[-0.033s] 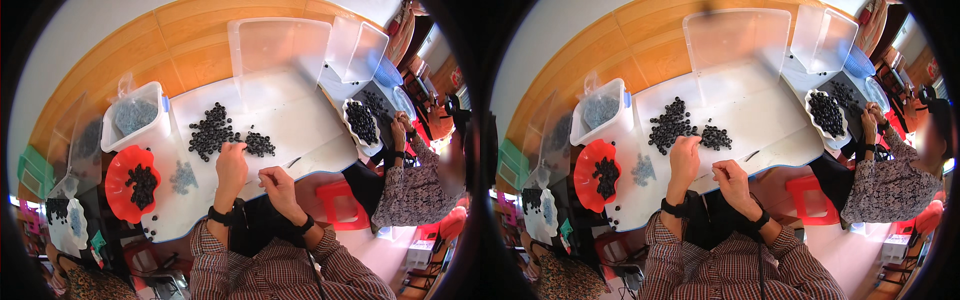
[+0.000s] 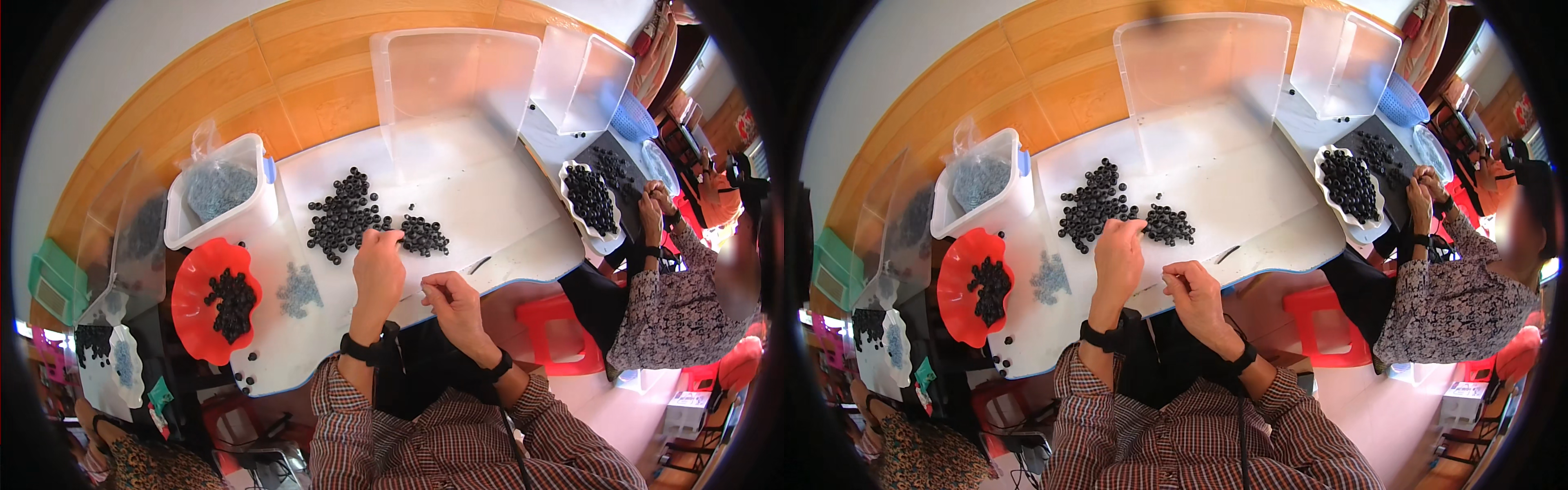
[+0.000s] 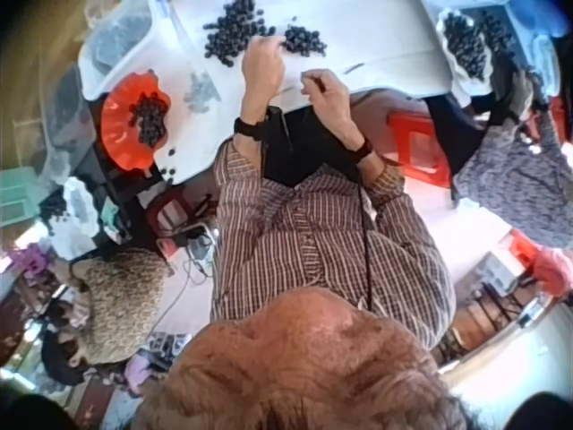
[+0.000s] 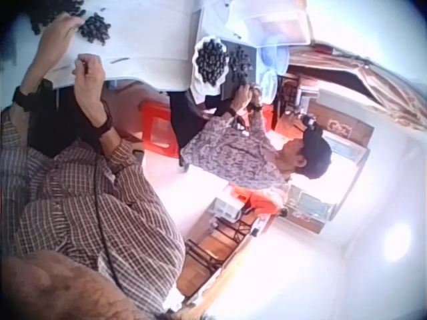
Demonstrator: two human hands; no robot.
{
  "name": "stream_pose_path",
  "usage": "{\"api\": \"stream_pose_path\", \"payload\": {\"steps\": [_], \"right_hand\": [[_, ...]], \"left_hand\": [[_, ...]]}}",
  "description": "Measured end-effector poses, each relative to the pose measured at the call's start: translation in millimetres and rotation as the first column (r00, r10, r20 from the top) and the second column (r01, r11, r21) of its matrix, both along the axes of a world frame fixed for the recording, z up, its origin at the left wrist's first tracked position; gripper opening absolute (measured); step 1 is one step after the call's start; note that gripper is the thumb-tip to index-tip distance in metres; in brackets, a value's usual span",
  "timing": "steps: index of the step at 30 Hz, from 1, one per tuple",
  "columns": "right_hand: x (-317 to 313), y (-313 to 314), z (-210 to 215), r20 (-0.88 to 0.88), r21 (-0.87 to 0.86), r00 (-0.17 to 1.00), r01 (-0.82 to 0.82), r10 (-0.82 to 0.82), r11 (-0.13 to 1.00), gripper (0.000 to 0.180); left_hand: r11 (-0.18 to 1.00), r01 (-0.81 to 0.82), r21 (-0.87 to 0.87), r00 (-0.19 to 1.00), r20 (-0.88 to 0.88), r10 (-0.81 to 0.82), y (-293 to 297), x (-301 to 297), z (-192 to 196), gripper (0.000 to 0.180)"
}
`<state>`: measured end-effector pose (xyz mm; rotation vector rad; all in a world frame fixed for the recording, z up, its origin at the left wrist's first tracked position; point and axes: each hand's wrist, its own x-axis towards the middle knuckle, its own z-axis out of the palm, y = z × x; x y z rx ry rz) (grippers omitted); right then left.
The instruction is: Inspecting and manually assembling small black plastic components at a workstation.
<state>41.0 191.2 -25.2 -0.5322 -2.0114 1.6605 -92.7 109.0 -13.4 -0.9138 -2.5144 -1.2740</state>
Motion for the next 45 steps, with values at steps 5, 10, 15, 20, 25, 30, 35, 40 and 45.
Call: {"api": "stream_pose_path", "payload": {"steps": [5, 10, 15, 20, 25, 30, 35, 40, 45], "right_hand": [[-1.8, 1.4, 1.0, 0.018, -0.002, 0.999, -0.029, 0.029, 1.000, 0.006], [-2.6, 3.4, -3.9, 0.014, 0.041, 0.999, -0.039, 0.039, 0.998, 0.006], [-3.5, 1.2, -5.5, 0.019, 0.037, 0.999, -0.046, 0.046, 0.998, 0.006], [-4.2, 1.1, -8.5, 0.026, 0.052, 0.998, -0.052, 0.051, 0.997, 0.006], [-4.0, -0.6, -7.1, 0.033, 0.055, 0.998, -0.051, 0.050, 0.997, 0.006], [-3.4, 0.1, -5.3, 0.058, 0.088, 0.997, -0.052, 0.047, 0.995, 0.006], [-3.8, -1.1, -4.6, 0.055, 0.081, 0.997, -0.063, 0.059, 0.995, 0.006], [-2.9, -0.1, -5.2, 0.062, 0.079, 0.997, -0.060, 0.055, 0.995, 0.006], [-2.2, -0.1, -5.5, 0.053, 0.061, 0.997, -0.058, 0.055, 0.996, 0.006]], "left_hand": [[0.995, 0.045, -0.093, 0.999, 0.000, -0.046, 6.3, -9.9, -10.4, 0.022], [0.986, 0.022, -0.164, 0.995, 0.103, -0.005, 0.7, -10.3, -9.1, 0.022], [0.988, 0.029, -0.150, 0.992, 0.126, -0.010, 2.6, -8.8, -4.9, 0.019], [0.992, -0.006, -0.127, 0.993, 0.117, 0.021, 2.3, -10.6, -10.5, 0.019], [0.998, 0.015, -0.067, 0.994, 0.106, -0.008, 2.7, -9.9, -12.4, 0.018], [0.997, 0.050, -0.065, 0.998, 0.043, -0.047, 2.3, -9.2, -12.4, 0.018], [0.999, 0.032, -0.043, 0.999, 0.026, -0.031, -0.9, -6.3, -12.7, 0.019], [0.998, 0.051, 0.025, 0.985, 0.163, -0.055, -12.5, 1.4, -14.8, 0.019], [0.750, -0.158, 0.642, 0.496, 0.708, -0.502, -37.9, 20.1, 3.8, 0.023]]}}
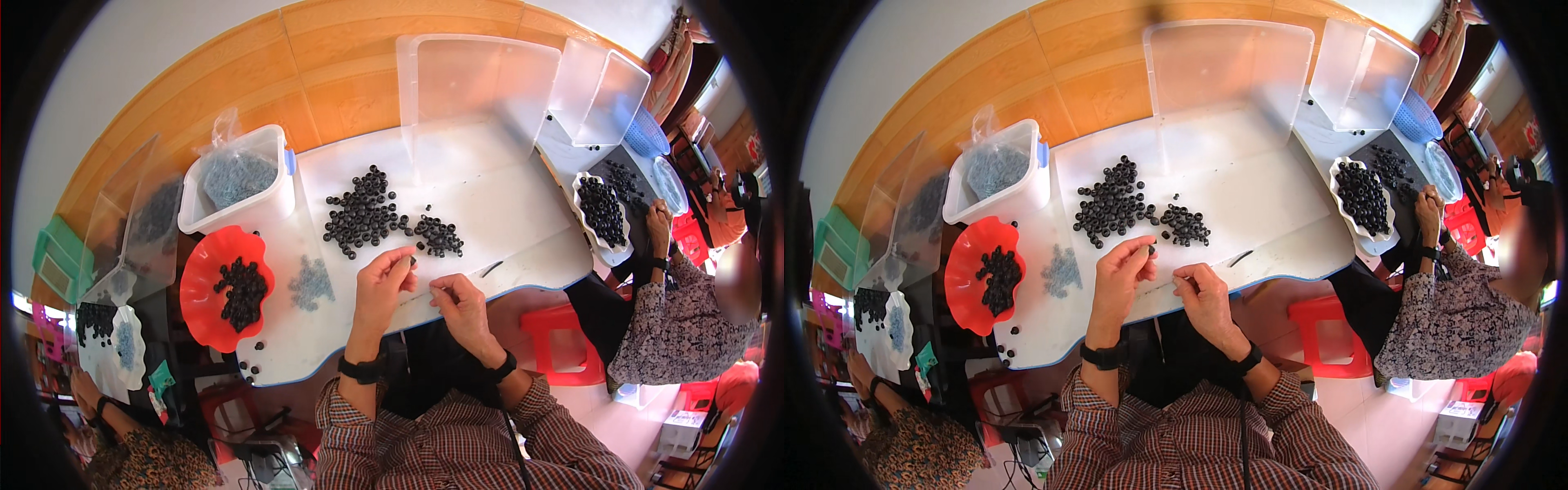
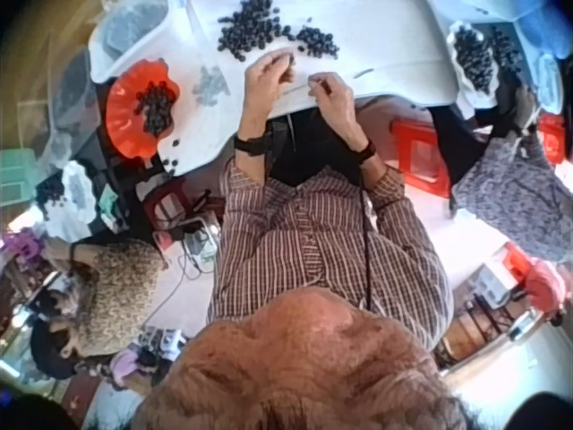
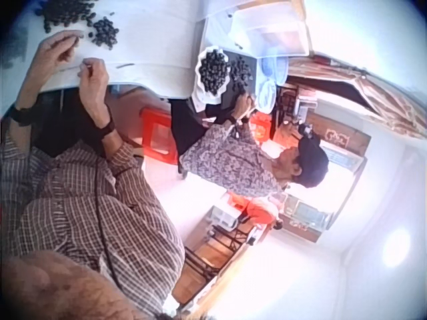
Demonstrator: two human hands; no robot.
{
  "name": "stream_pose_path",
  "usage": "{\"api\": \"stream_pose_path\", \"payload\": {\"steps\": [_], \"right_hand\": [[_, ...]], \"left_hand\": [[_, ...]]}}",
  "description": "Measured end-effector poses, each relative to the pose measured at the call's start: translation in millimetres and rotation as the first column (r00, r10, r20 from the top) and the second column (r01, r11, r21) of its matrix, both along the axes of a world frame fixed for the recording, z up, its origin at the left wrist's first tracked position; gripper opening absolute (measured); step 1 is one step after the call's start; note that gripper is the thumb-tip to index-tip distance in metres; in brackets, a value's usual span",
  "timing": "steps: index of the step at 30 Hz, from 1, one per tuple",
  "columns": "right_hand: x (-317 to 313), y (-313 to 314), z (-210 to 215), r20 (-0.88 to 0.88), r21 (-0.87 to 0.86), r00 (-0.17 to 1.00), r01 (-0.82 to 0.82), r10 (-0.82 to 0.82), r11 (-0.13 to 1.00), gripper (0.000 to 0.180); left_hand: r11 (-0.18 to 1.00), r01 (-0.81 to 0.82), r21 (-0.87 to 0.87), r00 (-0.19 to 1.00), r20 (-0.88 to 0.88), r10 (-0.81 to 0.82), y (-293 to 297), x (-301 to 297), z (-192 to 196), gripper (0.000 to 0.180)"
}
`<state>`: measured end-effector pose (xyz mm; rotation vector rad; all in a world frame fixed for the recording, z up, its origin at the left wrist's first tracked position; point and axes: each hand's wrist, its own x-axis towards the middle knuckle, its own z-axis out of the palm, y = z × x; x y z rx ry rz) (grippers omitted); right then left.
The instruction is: Inspecting and manually assembling small black plastic components at a workstation.
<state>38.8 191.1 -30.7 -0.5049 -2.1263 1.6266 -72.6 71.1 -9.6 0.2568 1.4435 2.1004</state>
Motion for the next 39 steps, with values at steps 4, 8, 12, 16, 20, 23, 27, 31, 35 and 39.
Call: {"api": "stream_pose_path", "payload": {"steps": [4, 8, 12, 16, 20, 23, 27, 31, 35, 39], "right_hand": [[3.5, 0.3, 5.4, -0.025, -0.102, 0.999, -0.027, 0.025, 0.994, 0.008], [6.2, -5.5, 23.8, -0.132, -0.248, 0.989, -0.092, 0.060, 0.964, 0.010], [5.1, -10.1, 35.2, -0.221, -0.222, 0.971, -0.146, 0.096, 0.964, 0.011], [7.0, -14.3, 39.2, -0.225, -0.262, 0.969, -0.163, 0.104, 0.951, 0.012], [5.2, -18.1, 36.3, -0.224, -0.289, 0.972, -0.140, 0.075, 0.947, 0.011], [-5.2, -18.2, 25.6, -0.161, -0.086, 0.985, -0.078, 0.063, 0.993, 0.009], [-20.2, -24.1, 18.6, -0.035, 0.171, 0.993, -0.101, 0.109, 0.980, 0.009], [-33.0, -25.6, 4.8, -0.025, 0.384, 0.989, -0.124, 0.144, 0.915, 0.009], [-38.3, -27.7, 3.4, -0.015, 0.583, 0.996, -0.064, 0.090, 0.810, 0.011], [-30.3, -35.3, 20.5, -0.027, 0.405, 0.993, -0.096, 0.117, 0.909, 0.013]], "left_hand": [[0.979, 0.005, 0.202, 0.984, 0.174, -0.041, -16.0, 18.3, 4.7, 0.024], [0.972, -0.013, 0.233, 0.974, 0.221, -0.040, -25.4, 31.0, 1.5, 0.024], [0.959, -0.007, 0.282, 0.978, 0.200, -0.052, -27.0, 39.5, -1.9, 0.024], [0.946, -0.017, 0.324, 0.980, 0.191, -0.048, -28.0, 44.8, -5.1, 0.024], [0.946, -0.045, 0.322, 0.981, 0.192, -0.019, -31.4, 49.1, -6.8, 0.024], [0.950, -0.100, 0.296, 0.980, 0.192, 0.043, -35.8, 52.3, -8.9, 0.023], [0.947, -0.210, 0.243, 0.965, 0.207, 0.161, -51.3, 53.4, -13.0, 0.022], [0.931, -0.299, 0.208, 0.941, 0.224, 0.252, -64.4, 54.2, -17.1, 0.021], [0.923, -0.313, 0.222, 0.935, 0.246, 0.257, -68.0, 53.7, -19.1, 0.020], [0.926, -0.308, 0.220, 0.934, 0.255, 0.250, -70.9, 54.1, -23.5, 0.019]]}}
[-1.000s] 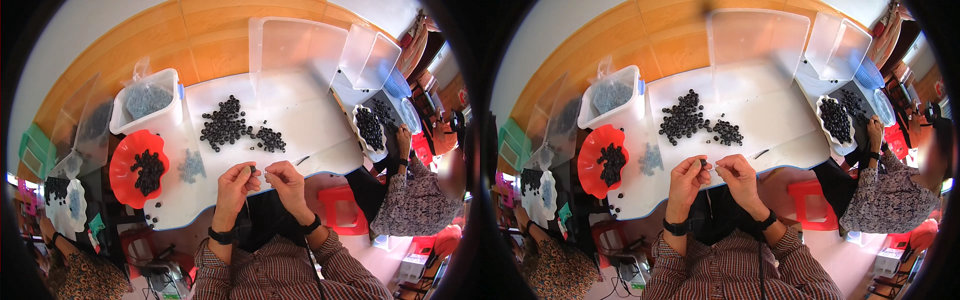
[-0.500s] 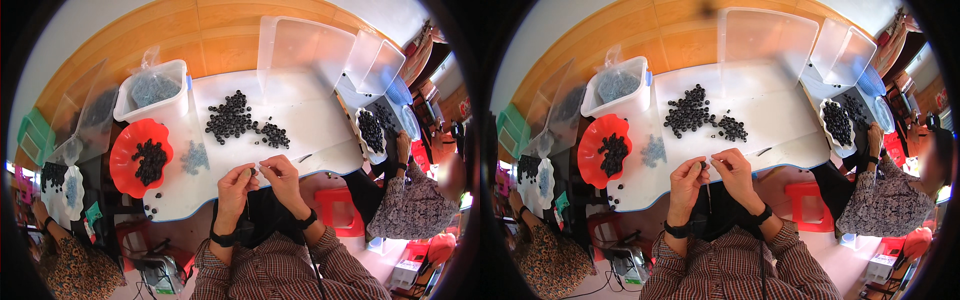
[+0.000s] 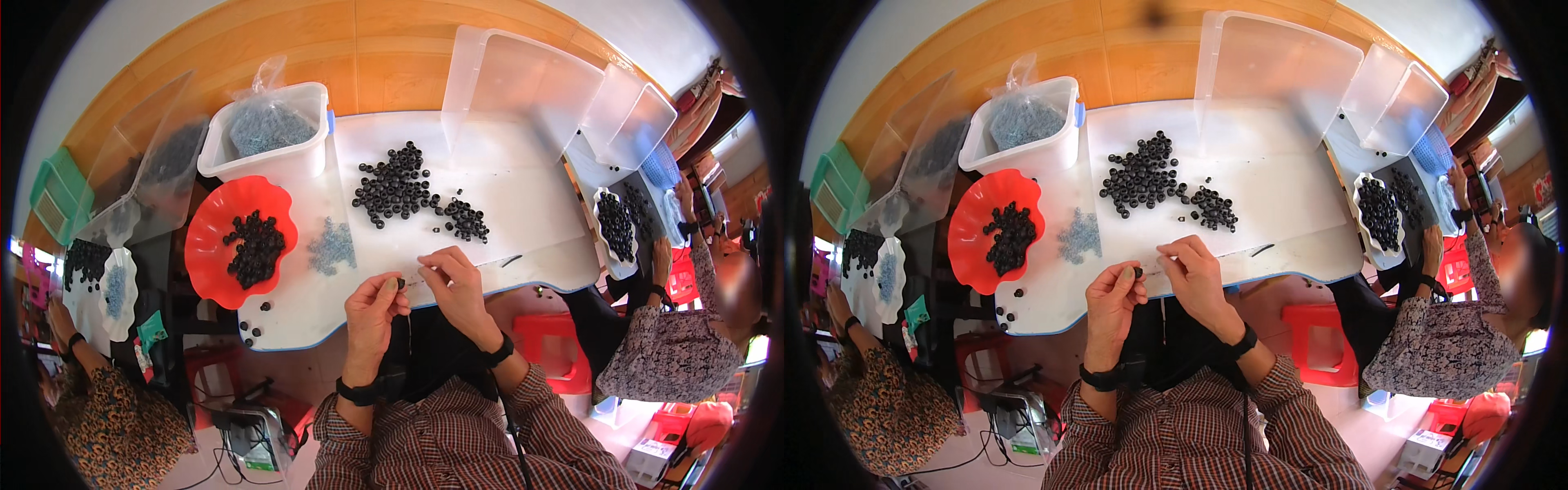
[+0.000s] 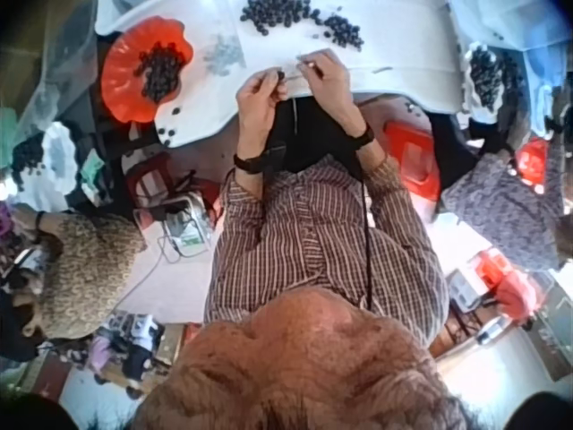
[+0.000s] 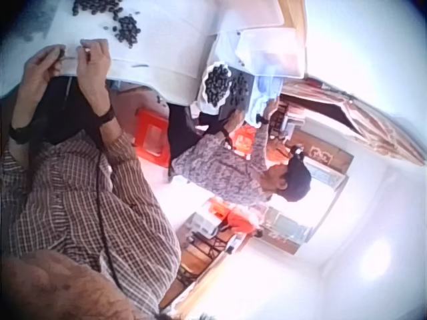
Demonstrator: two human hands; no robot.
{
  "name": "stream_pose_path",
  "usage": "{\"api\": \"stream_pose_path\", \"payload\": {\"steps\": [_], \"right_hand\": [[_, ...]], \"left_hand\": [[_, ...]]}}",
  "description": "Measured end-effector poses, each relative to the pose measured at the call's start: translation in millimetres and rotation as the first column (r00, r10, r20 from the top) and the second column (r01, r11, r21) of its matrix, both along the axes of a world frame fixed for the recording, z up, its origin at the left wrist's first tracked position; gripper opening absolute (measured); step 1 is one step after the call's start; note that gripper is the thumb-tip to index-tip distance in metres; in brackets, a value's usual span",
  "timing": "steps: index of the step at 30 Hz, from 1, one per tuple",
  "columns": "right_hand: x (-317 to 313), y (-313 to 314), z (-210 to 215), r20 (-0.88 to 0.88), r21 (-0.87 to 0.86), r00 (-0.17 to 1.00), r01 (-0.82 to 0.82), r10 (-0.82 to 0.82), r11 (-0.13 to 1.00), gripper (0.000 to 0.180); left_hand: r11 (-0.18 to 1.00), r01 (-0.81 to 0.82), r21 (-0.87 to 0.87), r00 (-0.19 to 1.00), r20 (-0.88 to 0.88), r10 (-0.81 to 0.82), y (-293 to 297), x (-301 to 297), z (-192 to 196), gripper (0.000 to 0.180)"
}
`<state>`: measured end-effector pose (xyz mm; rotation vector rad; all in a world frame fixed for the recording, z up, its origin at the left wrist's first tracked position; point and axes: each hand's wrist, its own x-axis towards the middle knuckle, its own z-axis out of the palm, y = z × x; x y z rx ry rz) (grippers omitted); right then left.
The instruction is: Inspecting and manually assembling small black plastic components at a workstation.
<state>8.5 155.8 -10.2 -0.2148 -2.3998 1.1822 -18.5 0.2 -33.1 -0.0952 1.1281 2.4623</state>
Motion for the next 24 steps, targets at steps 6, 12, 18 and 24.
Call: {"api": "stream_pose_path", "payload": {"steps": [6, 12, 18, 24], "right_hand": [[23.9, -6.1, 19.9, -0.039, -0.358, 0.958, -0.279, 0.284, 0.891, 0.011], [37.2, -1.6, 15.1, 0.036, -0.353, 0.958, -0.254, 0.285, 0.900, 0.010], [38.2, 3.3, 19.1, 0.100, -0.319, 0.939, -0.283, 0.330, 0.904, 0.013], [38.2, 10.8, 17.7, 0.133, -0.311, 0.912, -0.334, 0.389, 0.890, 0.015]], "left_hand": [[0.989, 0.131, -0.067, 0.990, -0.045, -0.134, 0.4, 5.5, 4.2, 0.019], [0.955, 0.238, -0.175, 0.965, -0.066, -0.253, -3.1, 11.0, 3.1, 0.017], [0.946, 0.253, -0.203, 0.962, -0.049, -0.268, -2.7, 12.4, 5.8, 0.018], [0.940, 0.276, -0.202, 0.954, -0.060, -0.294, -1.2, 12.1, 5.0, 0.018]]}}
